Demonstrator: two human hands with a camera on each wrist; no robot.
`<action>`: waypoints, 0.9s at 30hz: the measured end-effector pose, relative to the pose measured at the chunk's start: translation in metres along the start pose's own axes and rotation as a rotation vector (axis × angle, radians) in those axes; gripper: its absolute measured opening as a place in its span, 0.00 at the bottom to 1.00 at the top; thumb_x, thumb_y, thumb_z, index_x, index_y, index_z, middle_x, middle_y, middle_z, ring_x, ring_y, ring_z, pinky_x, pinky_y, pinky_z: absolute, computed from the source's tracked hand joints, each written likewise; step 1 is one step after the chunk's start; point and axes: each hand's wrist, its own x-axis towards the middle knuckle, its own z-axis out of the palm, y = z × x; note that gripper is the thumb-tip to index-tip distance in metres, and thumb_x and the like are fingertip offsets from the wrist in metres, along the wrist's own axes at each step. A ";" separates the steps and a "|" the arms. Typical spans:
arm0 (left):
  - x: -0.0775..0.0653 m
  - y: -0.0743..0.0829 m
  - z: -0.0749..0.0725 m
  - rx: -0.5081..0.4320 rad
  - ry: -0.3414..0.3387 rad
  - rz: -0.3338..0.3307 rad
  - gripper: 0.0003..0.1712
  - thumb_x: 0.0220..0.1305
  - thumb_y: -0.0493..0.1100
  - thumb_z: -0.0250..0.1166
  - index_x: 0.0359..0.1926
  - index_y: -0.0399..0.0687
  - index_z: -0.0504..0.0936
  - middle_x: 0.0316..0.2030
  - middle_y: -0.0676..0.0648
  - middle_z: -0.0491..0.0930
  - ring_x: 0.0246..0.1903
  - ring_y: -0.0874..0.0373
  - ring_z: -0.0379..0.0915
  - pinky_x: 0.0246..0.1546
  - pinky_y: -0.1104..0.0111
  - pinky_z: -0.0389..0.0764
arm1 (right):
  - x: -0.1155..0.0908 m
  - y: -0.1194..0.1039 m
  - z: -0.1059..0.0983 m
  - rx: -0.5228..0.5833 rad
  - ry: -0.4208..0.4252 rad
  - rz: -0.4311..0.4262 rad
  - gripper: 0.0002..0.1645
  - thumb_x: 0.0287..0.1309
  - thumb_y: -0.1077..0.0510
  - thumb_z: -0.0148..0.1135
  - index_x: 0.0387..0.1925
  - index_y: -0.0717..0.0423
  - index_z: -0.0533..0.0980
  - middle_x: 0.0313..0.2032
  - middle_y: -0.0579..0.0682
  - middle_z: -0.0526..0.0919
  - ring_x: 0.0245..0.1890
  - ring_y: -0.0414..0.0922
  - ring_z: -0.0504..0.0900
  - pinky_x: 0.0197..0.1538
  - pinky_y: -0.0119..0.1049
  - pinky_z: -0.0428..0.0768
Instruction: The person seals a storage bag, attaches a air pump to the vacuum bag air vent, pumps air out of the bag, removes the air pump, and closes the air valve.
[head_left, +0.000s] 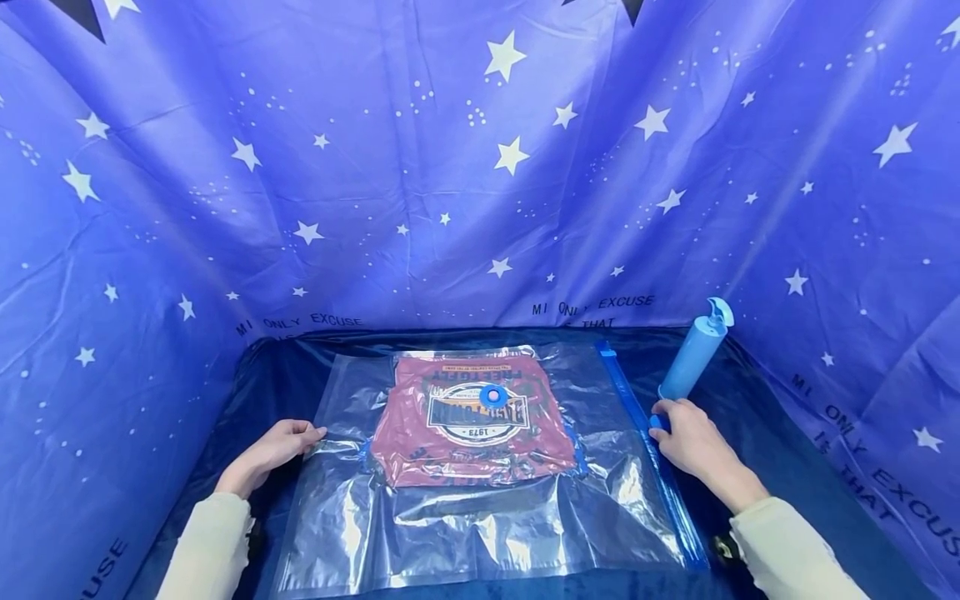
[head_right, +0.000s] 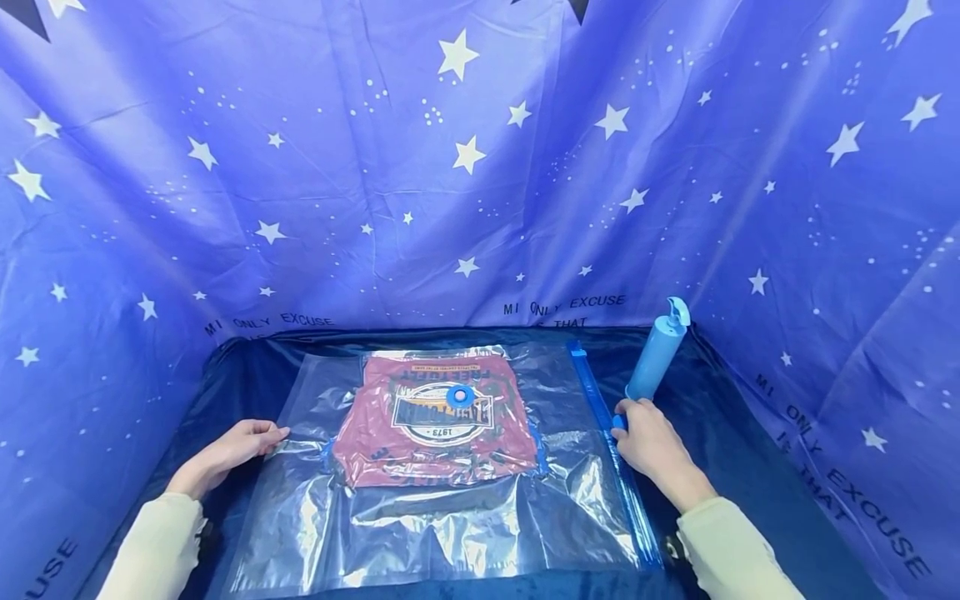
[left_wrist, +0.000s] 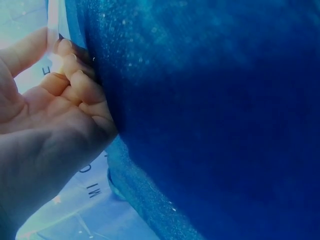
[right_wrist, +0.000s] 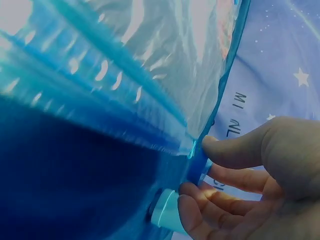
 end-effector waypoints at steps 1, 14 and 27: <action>0.000 0.000 0.000 0.001 0.000 -0.002 0.24 0.81 0.49 0.58 0.24 0.48 0.67 0.22 0.53 0.61 0.27 0.55 0.61 0.38 0.61 0.62 | 0.001 -0.002 0.001 0.000 -0.001 -0.001 0.17 0.61 0.67 0.71 0.49 0.73 0.79 0.44 0.70 0.80 0.40 0.64 0.81 0.41 0.61 0.80; -0.001 -0.001 -0.001 0.013 0.001 0.006 0.23 0.81 0.47 0.58 0.24 0.48 0.68 0.23 0.53 0.62 0.27 0.54 0.61 0.38 0.60 0.62 | 0.012 -0.024 0.010 -0.014 -0.041 -0.009 0.19 0.64 0.64 0.71 0.52 0.72 0.79 0.44 0.67 0.81 0.41 0.63 0.82 0.41 0.60 0.81; 0.000 -0.001 -0.001 0.004 0.000 0.010 0.24 0.81 0.47 0.59 0.23 0.49 0.67 0.20 0.56 0.58 0.24 0.58 0.58 0.33 0.65 0.61 | 0.024 -0.042 0.019 0.000 -0.029 -0.068 0.22 0.63 0.65 0.71 0.56 0.71 0.78 0.48 0.67 0.81 0.48 0.64 0.82 0.48 0.60 0.80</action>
